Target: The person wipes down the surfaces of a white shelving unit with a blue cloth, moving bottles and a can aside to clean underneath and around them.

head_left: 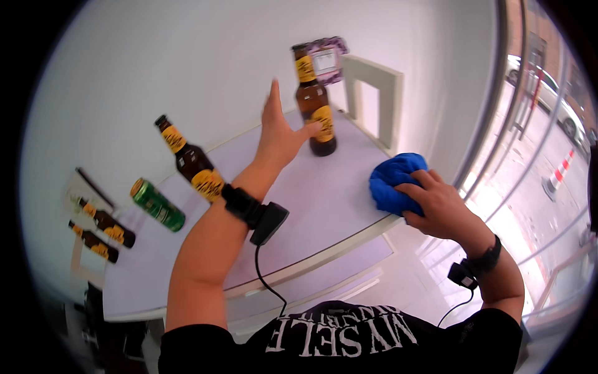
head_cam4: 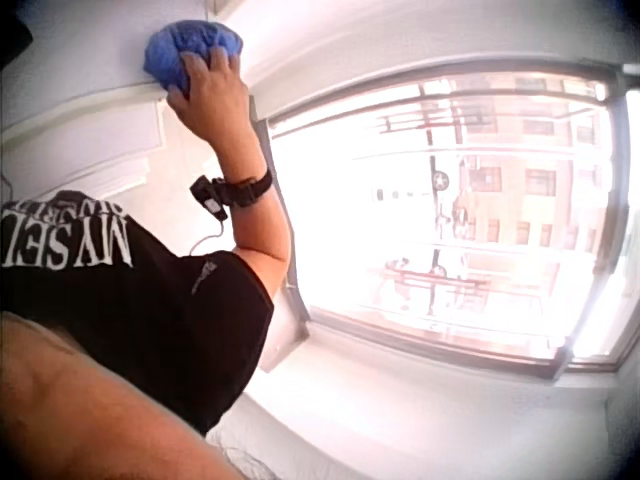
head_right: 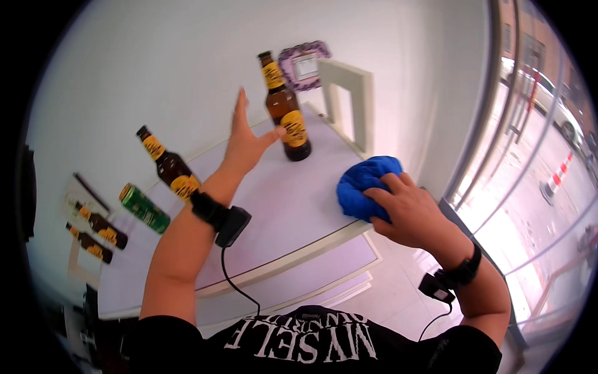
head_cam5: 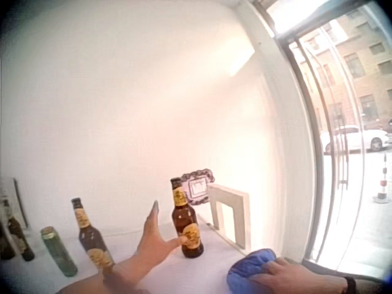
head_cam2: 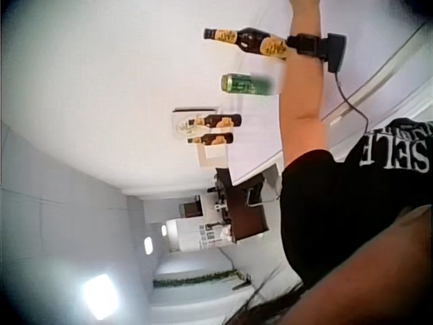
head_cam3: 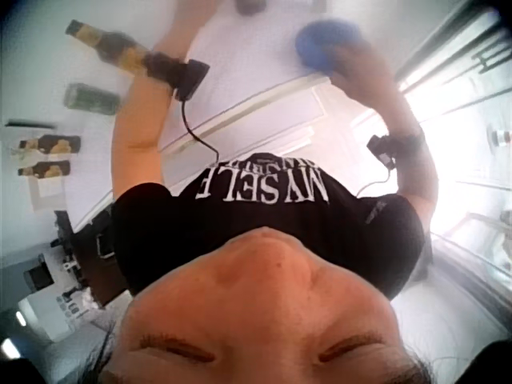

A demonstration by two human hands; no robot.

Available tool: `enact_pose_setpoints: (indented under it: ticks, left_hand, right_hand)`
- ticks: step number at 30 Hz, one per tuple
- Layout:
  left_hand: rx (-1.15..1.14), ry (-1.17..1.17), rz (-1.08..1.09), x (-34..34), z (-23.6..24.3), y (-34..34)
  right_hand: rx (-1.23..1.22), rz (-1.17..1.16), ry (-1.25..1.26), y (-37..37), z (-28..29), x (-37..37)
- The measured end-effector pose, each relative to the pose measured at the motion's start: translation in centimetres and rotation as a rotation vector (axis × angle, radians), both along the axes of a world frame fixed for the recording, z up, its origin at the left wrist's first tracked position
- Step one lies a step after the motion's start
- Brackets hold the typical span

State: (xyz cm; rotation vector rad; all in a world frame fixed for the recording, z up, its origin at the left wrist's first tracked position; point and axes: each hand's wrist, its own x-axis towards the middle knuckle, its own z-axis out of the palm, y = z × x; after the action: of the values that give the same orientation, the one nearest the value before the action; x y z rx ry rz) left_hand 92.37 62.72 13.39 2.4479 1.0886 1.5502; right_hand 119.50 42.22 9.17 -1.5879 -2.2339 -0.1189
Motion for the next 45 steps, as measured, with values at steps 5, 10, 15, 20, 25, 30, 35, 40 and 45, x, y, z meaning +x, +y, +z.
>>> enact_pose_setpoints:
  ticks: [5,10,15,20,25,30,35,40,45]
  left_hand:
    - [0.576,0.110,0.247,-9.8,7.2,-7.5]
    - [0.036,-0.156,0.469,-17.4,3.4,-8.2]
    - [-0.561,-0.441,0.219,-20.8,-2.9,-5.9]
    - [-0.630,-0.488,-0.009,-19.0,-3.2,-3.9]
    - [-0.567,-0.510,-0.051,-16.8,-3.7,-2.2]
    - [-0.536,-0.491,-0.086,-13.7,-4.3,0.5]
    - [-0.587,-0.510,-0.137,-13.2,-4.0,0.2]
    - [-0.651,-0.374,-0.098,-13.8,-3.8,-0.5]
    - [-0.565,-0.243,0.125,-14.4,-1.7,-4.4]
  right_hand:
    - [0.105,-0.027,0.073,-0.6,-0.6,-0.3]
    - [0.129,-0.076,0.118,-0.6,-1.3,-1.0]
    - [0.141,-0.062,0.120,-0.4,-1.2,-1.2]
    - [0.178,-0.073,0.115,-0.6,-1.5,-1.1]
    - [0.185,-0.085,0.115,-0.7,-1.6,-1.2]
    - [0.212,-0.093,0.102,-0.8,-1.6,-0.7]
    - [0.212,-0.067,0.135,-0.5,-1.9,-0.5]
    - [0.247,-0.073,0.184,-0.3,-2.7,-0.2]
    - [0.372,-0.064,0.270,-0.4,-4.0,-0.2]
